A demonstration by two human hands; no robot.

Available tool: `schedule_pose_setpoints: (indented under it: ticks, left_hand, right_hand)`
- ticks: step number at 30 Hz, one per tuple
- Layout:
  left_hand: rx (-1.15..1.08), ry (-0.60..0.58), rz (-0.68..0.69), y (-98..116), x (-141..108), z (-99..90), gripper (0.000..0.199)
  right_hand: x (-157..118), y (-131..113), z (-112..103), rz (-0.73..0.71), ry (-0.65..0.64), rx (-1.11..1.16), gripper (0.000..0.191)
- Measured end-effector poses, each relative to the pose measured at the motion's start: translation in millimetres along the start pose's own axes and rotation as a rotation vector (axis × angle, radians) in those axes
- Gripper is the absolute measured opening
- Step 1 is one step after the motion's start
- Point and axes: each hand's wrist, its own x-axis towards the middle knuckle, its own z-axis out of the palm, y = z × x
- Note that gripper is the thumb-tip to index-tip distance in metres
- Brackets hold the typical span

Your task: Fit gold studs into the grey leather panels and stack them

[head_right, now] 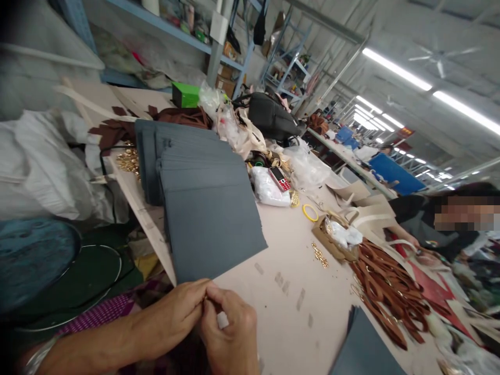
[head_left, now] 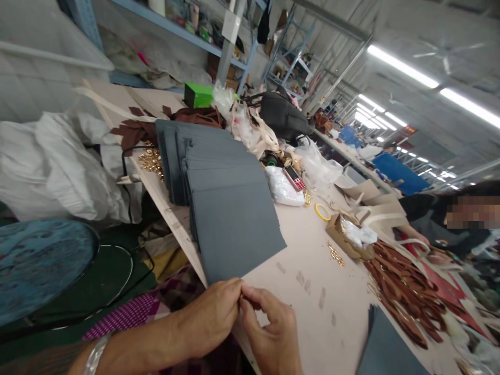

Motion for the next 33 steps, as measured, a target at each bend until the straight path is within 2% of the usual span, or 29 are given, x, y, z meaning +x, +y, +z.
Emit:
schedule_pose_setpoints:
  ticks: [8,14,20,24,27,30,33]
  left_hand:
    - [0.095,-0.007,-0.096,-8,-5,-5.2,0.031]
    - [0.134,-0.011,-0.121,-4,-7,-9.3,0.028]
    - [0.212,-0.022,-0.187,0,-6,-16.0,0.026]
    - [0.193,0.056,-0.197,-2,-7,-19.2,0.028]
    - [0.081,0.122,-0.169,2,-7,-25.3,0.026]
    - [-0.069,0.216,-0.220,2,-11,-32.3,0.024]
    - [-0.144,0.334,-0.337,-12,-23,-37.3,0.025]
  right_hand:
    - [9,3,6,0.046,-0.082,0.077,0.022]
    - [8,3,17,-0.035,-0.015,-0.047,0.022]
    - [9,3,32,0.012,-0.019,-0.131,0.022]
    - [13,0,42,0.039,0.027,-0.135,0.023]
    - [24,0,43,0.069,-0.026,-0.074,0.018]
    - [44,16,39,0.122,-0.066,-0.014,0.014]
    - [65,45,36,0.092,-0.030,-0.127,0.017]
